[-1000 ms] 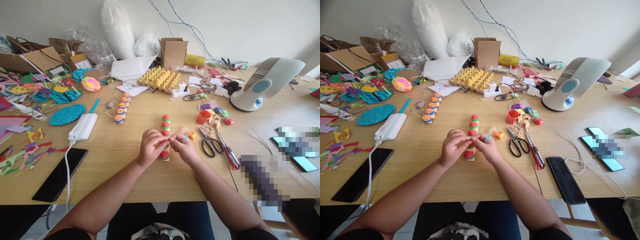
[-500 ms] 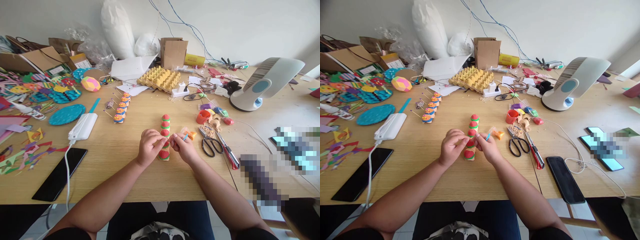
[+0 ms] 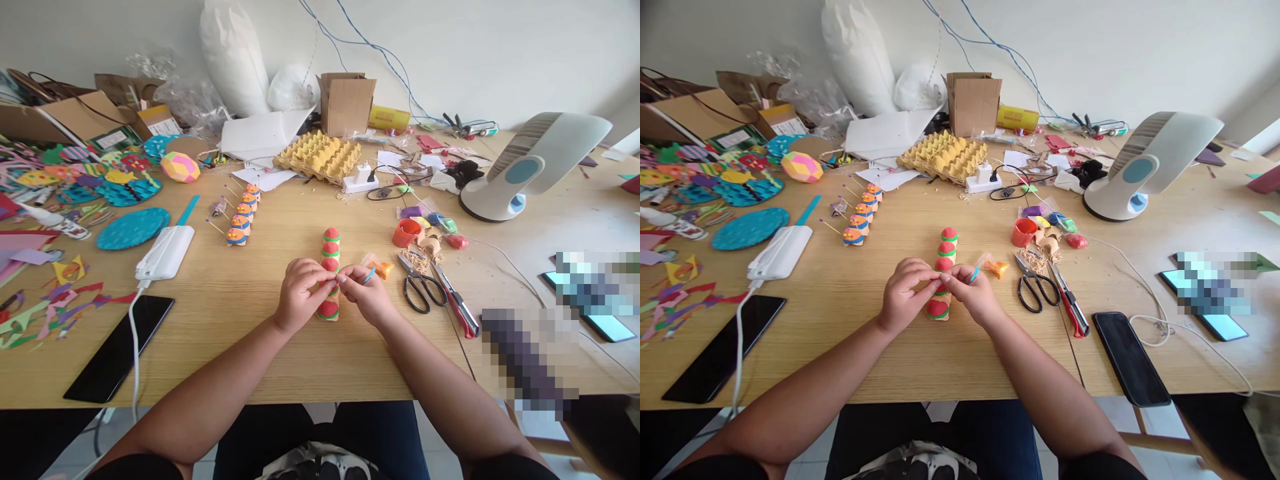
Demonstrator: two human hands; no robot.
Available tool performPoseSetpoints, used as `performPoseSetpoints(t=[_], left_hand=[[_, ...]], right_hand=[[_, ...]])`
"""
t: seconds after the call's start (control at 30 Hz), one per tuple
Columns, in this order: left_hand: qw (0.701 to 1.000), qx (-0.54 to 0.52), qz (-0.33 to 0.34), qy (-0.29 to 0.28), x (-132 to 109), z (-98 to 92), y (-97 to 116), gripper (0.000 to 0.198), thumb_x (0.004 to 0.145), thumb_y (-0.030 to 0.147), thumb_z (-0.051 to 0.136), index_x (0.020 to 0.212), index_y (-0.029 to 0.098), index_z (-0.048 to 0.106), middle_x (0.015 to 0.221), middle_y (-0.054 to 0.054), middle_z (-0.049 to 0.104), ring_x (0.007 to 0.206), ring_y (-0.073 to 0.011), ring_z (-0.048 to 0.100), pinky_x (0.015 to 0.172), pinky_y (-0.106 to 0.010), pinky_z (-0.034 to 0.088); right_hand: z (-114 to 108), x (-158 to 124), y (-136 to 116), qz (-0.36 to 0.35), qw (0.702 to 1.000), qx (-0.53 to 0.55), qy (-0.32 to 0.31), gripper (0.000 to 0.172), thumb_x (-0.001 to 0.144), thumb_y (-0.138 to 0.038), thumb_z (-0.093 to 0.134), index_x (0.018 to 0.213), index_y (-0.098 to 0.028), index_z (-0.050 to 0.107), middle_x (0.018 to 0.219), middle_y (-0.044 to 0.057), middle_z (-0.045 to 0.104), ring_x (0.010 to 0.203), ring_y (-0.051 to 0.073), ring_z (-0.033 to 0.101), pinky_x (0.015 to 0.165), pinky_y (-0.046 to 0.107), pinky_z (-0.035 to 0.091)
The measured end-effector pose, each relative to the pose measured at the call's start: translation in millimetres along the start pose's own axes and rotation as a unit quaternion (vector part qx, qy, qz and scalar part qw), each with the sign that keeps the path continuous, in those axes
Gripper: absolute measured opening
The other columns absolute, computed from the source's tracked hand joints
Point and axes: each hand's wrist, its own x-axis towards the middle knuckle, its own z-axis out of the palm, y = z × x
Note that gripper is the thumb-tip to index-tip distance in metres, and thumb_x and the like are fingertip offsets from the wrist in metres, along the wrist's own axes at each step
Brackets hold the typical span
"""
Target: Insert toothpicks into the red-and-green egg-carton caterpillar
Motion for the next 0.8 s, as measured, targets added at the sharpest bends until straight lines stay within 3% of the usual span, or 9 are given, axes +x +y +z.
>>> performPoseSetpoints(t=[0.23, 0.8], left_hand=[[1.000, -0.009, -0.015, 0.003, -0.7, 1.3, 0.3, 0.013, 0.089, 0.021, 0.077, 0.102, 0.024, 0.074, 0.091, -0.002, 0.076, 0.090, -0.0192, 0.067, 0.086, -0.039, 0.053], [0.999, -0.009, -0.039, 0.013, -1.3, -0.1, 2.5, 0.004, 0.092, 0.021, 0.072, 0.092, 0.024, 0.072, 0.088, -0.001, 0.075, 0.088, -0.0187, 0.067, 0.087, -0.040, 0.052]], right_hand=[[-1.6, 1.2, 2.8, -0.012, 1.000, 0.005, 0.014, 0.043, 0.073, -0.055, 0.086, 0.076, -0.018, 0.065, 0.057, -0.006, 0.048, 0.050, 0.007, 0.033, 0.048, 0.025, 0.021], [-0.3, -0.3, -0.9, 0.011, 0.998, 0.054, 0.024, 0.045, 0.075, -0.057, 0.083, 0.071, -0.018, 0.061, 0.060, -0.003, 0.055, 0.049, 0.006, 0.034, 0.049, 0.025, 0.017]])
